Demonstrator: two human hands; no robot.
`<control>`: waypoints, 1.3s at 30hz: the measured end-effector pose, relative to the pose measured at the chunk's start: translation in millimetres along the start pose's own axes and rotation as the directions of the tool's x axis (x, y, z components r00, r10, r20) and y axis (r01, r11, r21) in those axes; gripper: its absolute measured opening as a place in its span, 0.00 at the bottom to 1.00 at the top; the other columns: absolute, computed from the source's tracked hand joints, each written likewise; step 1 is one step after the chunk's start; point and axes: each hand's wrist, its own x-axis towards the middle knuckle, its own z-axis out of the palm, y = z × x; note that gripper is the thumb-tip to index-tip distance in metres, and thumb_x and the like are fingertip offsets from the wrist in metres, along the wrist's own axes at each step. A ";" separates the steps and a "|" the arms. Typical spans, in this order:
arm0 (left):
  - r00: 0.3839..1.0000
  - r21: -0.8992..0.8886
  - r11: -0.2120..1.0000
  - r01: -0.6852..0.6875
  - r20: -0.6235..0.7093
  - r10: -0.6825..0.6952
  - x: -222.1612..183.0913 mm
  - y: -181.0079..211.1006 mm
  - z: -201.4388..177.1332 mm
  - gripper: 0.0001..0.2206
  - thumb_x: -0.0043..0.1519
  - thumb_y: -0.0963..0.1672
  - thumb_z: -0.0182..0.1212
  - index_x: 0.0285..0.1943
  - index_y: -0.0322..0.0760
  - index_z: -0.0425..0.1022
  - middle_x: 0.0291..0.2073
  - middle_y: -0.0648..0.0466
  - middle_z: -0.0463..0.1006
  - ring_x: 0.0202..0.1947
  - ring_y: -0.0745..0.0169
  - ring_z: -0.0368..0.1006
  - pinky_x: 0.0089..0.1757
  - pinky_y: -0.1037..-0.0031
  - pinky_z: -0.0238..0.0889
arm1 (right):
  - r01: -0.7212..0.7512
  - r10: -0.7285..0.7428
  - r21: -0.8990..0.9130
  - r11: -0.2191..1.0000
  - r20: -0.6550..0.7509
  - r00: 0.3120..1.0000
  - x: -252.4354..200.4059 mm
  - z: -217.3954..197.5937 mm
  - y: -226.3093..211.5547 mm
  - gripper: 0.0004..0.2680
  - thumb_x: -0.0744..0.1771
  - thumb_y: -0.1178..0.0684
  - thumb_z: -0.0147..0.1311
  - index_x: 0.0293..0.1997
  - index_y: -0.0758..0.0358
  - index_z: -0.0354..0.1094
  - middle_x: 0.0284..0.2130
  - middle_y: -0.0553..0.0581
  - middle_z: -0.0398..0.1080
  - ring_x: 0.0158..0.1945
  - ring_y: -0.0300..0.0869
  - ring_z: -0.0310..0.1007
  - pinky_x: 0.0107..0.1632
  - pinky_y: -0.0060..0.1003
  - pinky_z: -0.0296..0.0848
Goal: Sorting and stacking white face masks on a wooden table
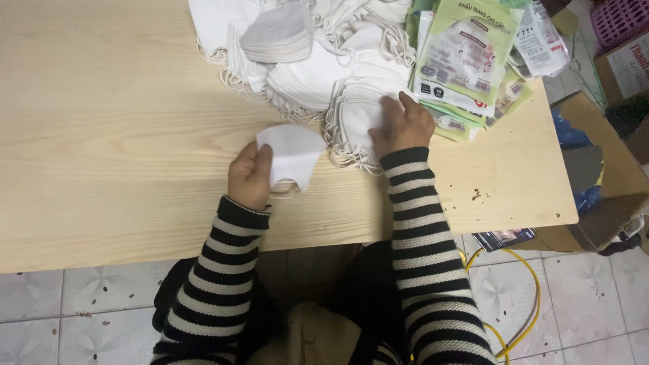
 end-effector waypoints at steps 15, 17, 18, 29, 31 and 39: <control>0.963 0.211 0.943 -0.259 0.130 0.235 11.5 -17.0 -2.3 0.14 0.74 0.44 0.47 0.47 0.34 0.80 0.31 0.51 0.75 0.38 0.62 0.69 0.44 0.69 0.67 | 0.097 0.057 0.684 0.723 -0.199 0.978 -7.7 -41.3 -23.7 0.01 0.69 0.57 0.58 0.41 0.61 0.74 0.28 0.58 0.77 0.30 0.51 0.77 0.32 0.41 0.73; 0.958 0.218 0.935 -0.278 0.130 0.254 8.8 -23.0 -4.1 0.13 0.73 0.44 0.48 0.46 0.33 0.80 0.29 0.47 0.76 0.36 0.62 0.70 0.42 0.68 0.69 | 0.057 0.071 0.817 0.574 -0.118 0.990 -6.6 -46.9 -34.3 0.01 0.67 0.58 0.60 0.40 0.61 0.75 0.23 0.56 0.73 0.26 0.45 0.72 0.30 0.35 0.70; 0.953 0.225 0.928 -0.296 0.133 0.271 7.1 -26.1 -5.1 0.12 0.72 0.43 0.50 0.45 0.31 0.80 0.28 0.44 0.76 0.35 0.61 0.72 0.39 0.67 0.70 | 0.003 0.069 0.915 0.404 -0.034 0.997 -6.4 -49.7 -39.6 0.01 0.66 0.59 0.62 0.39 0.62 0.76 0.18 0.54 0.69 0.21 0.38 0.68 0.28 0.29 0.68; 0.938 0.065 0.974 -0.215 0.292 0.188 1.7 -13.1 4.0 0.15 0.72 0.44 0.48 0.38 0.32 0.80 0.22 0.53 0.76 0.28 0.67 0.69 0.33 0.75 0.70 | -0.303 -0.077 0.896 0.324 0.344 0.936 -25.1 -32.1 -68.7 0.05 0.64 0.57 0.65 0.40 0.62 0.76 0.20 0.56 0.71 0.23 0.37 0.66 0.29 0.29 0.67; 0.943 0.052 0.982 -0.183 0.293 0.160 0.0 -9.0 5.6 0.15 0.72 0.44 0.49 0.37 0.33 0.80 0.18 0.54 0.75 0.24 0.70 0.69 0.29 0.79 0.68 | -0.311 -0.085 0.893 0.324 0.355 0.931 -27.1 -31.5 -73.6 0.04 0.65 0.58 0.64 0.40 0.64 0.76 0.21 0.58 0.72 0.24 0.38 0.65 0.31 0.30 0.67; 0.932 0.039 0.982 -0.186 0.324 0.164 13.4 -39.0 1.2 0.14 0.72 0.44 0.50 0.39 0.32 0.81 0.20 0.55 0.75 0.24 0.70 0.67 0.29 0.81 0.64 | -0.333 -0.122 0.901 0.278 0.378 0.918 -32.3 -14.7 -75.2 0.05 0.65 0.56 0.63 0.40 0.64 0.75 0.21 0.58 0.73 0.23 0.38 0.65 0.30 0.29 0.67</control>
